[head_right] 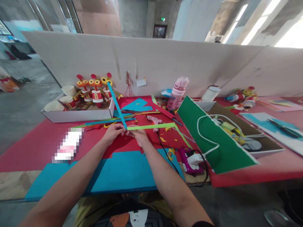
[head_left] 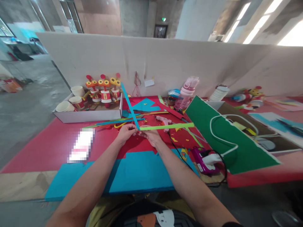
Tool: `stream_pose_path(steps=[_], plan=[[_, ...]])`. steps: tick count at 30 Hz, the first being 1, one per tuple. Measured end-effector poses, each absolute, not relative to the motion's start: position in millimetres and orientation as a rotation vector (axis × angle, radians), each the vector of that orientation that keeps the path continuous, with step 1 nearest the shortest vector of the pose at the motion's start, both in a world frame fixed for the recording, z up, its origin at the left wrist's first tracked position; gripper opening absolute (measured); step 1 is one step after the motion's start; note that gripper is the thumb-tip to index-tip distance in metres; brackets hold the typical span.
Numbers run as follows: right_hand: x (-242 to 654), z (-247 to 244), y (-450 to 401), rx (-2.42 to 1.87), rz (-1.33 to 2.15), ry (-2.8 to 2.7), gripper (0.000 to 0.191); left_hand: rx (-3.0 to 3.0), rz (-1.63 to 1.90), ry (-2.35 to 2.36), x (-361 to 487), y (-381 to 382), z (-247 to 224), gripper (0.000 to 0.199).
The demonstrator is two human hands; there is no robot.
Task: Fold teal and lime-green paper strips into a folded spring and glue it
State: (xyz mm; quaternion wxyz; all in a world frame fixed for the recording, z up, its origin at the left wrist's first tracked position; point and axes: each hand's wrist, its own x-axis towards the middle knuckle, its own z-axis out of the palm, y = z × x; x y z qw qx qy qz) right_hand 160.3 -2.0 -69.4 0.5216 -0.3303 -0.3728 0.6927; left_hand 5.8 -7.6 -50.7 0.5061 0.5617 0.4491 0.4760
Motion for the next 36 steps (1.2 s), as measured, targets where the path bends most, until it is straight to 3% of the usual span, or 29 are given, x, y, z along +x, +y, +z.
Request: stream_pose_path(steps=[30,36], plan=[[158.7,-64.2,-5.1,-0.838,1.619,-0.963,0.031,1.459,1.202,1.118,5.8,-3.0,-57.1,0.011],[155.9,-66.0,-3.3,-0.897,1.417,-0.993,0.028,1.414,1.203,1.074,9.5,-7.1,-56.0,0.020]])
